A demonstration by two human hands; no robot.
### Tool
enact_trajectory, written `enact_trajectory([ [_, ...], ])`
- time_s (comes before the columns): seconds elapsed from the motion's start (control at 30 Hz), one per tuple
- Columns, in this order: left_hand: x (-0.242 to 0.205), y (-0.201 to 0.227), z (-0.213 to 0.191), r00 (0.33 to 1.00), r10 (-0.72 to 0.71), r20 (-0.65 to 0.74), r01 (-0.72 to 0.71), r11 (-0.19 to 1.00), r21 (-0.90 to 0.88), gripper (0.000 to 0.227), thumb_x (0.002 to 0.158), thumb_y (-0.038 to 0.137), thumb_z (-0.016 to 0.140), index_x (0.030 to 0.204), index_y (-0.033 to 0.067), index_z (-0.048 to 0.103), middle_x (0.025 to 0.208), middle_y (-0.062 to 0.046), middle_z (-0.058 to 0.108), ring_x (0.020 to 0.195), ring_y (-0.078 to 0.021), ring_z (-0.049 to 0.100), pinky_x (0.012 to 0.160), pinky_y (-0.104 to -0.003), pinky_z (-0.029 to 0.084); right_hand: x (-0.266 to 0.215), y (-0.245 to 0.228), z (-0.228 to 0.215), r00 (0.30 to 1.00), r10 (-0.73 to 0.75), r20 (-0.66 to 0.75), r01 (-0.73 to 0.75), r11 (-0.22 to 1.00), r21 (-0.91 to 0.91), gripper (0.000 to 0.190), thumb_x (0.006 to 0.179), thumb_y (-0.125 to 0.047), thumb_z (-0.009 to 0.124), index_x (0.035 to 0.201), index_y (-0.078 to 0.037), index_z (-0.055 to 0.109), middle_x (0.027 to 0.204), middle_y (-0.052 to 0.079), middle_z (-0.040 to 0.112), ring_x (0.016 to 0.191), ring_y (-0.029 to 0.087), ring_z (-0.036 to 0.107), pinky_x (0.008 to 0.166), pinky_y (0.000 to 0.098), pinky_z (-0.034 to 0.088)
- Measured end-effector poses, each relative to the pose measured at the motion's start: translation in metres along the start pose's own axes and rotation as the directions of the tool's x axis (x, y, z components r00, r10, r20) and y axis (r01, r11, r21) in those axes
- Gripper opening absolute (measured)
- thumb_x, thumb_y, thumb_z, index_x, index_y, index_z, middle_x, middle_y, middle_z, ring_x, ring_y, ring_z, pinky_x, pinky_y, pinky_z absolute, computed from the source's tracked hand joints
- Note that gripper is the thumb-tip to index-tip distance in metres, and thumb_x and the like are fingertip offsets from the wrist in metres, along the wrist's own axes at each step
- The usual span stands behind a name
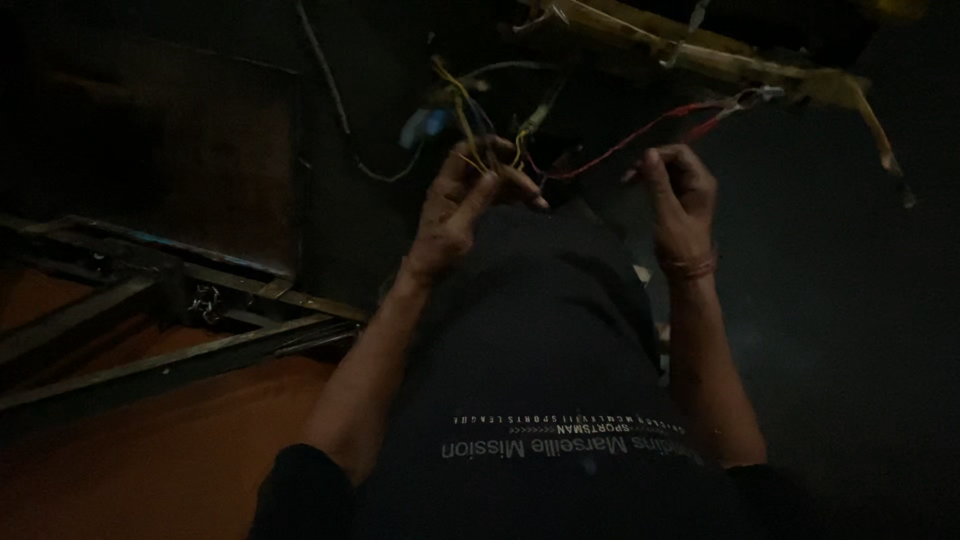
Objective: The person handles a coiled cable and then works on a wooden frame with exposed wires. Using pliers, the person strips insulation from yellow wires and twists them together. The person continues to manipulate the wires and tools on the frame.
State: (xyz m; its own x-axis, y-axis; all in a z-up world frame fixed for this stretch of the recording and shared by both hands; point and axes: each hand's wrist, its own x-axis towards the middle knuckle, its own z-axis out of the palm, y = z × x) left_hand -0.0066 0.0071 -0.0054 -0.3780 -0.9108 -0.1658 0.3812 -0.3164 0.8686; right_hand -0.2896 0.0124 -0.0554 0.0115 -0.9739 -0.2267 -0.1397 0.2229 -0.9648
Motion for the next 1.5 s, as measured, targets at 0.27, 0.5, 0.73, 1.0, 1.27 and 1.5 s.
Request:
enact_trajectory([
  [0.27,-0.001,0.000,0.015,0.961,-0.117,0.250,0.072,0.981,0.182,0.041,0.111,0.008,0.053,0.151,0.0016,0.046,0.130,-0.014,0.068,0.118,-0.0270,0.072,0.108,-0.045,0.059,0.047,-0.047,0.052,0.798,0.572,0.190,-0.577,0.633,0.516,0.052,0.103,-0.059,0.032,0.120,-0.019,0.061,0.111,-0.001,0.072,0.103,0.018,0.069,0.092,0.0413,0.053],
  [0.5,0.004,-0.001,0.027,0.954,-0.156,0.257,0.082,0.957,0.278,0.041,0.106,0.010,0.054,0.145,-0.0004,0.049,0.143,-0.012,0.058,0.119,-0.0231,0.070,0.103,-0.039,0.060,0.063,-0.036,0.036,0.956,0.223,0.190,-0.290,0.629,0.721,0.041,0.107,-0.044,0.060,0.125,-0.008,0.067,0.115,0.007,0.073,0.112,0.021,0.069,0.101,0.0416,0.057],
  [0.73,0.010,0.001,0.024,0.943,-0.317,0.104,0.284,0.925,0.252,0.034,0.103,0.020,0.064,0.133,0.0058,0.058,0.118,-0.013,0.074,0.118,-0.0239,0.072,0.106,-0.042,0.058,0.061,-0.001,0.004,0.954,0.287,0.086,-0.299,0.907,0.298,0.047,0.108,-0.053,0.045,0.105,-0.012,0.068,0.088,0.003,0.070,0.084,0.017,0.070,0.080,0.0340,0.055],
  [1.0,0.004,-0.012,0.014,0.986,-0.137,-0.098,0.130,0.988,-0.079,0.023,0.121,0.026,0.054,0.118,0.0053,0.065,0.113,-0.008,0.069,0.114,-0.0219,0.067,0.112,-0.042,0.054,0.044,0.002,-0.020,0.994,-0.003,-0.105,0.043,0.924,0.379,0.041,0.114,-0.048,0.050,0.103,-0.012,0.066,0.085,0.004,0.066,0.083,0.017,0.065,0.083,0.0376,0.052],
  [1.27,0.006,-0.022,-0.007,0.945,0.036,-0.325,-0.094,0.982,-0.166,0.024,0.117,0.022,0.052,0.125,0.0048,0.066,0.114,-0.004,0.068,0.108,-0.0171,0.064,0.102,-0.035,0.052,0.012,-0.007,-0.061,0.970,0.044,-0.239,0.081,0.869,0.489,0.045,0.119,-0.050,0.050,0.106,-0.010,0.067,0.076,0.003,0.060,0.071,0.012,0.058,0.068,0.0295,0.045],
  [1.5,-0.005,-0.016,-0.017,0.954,-0.012,-0.301,-0.117,0.906,-0.407,0.036,0.110,0.040,0.053,0.119,0.0080,0.068,0.113,-0.006,0.070,0.089,-0.0171,0.066,0.088,-0.034,0.054,-0.004,0.017,-0.088,0.971,0.024,-0.238,0.151,0.711,0.687,0.073,0.107,-0.073,0.043,0.106,-0.005,0.072,0.084,0.007,0.072,0.072,0.014,0.068,0.057,0.0220,0.045],
])
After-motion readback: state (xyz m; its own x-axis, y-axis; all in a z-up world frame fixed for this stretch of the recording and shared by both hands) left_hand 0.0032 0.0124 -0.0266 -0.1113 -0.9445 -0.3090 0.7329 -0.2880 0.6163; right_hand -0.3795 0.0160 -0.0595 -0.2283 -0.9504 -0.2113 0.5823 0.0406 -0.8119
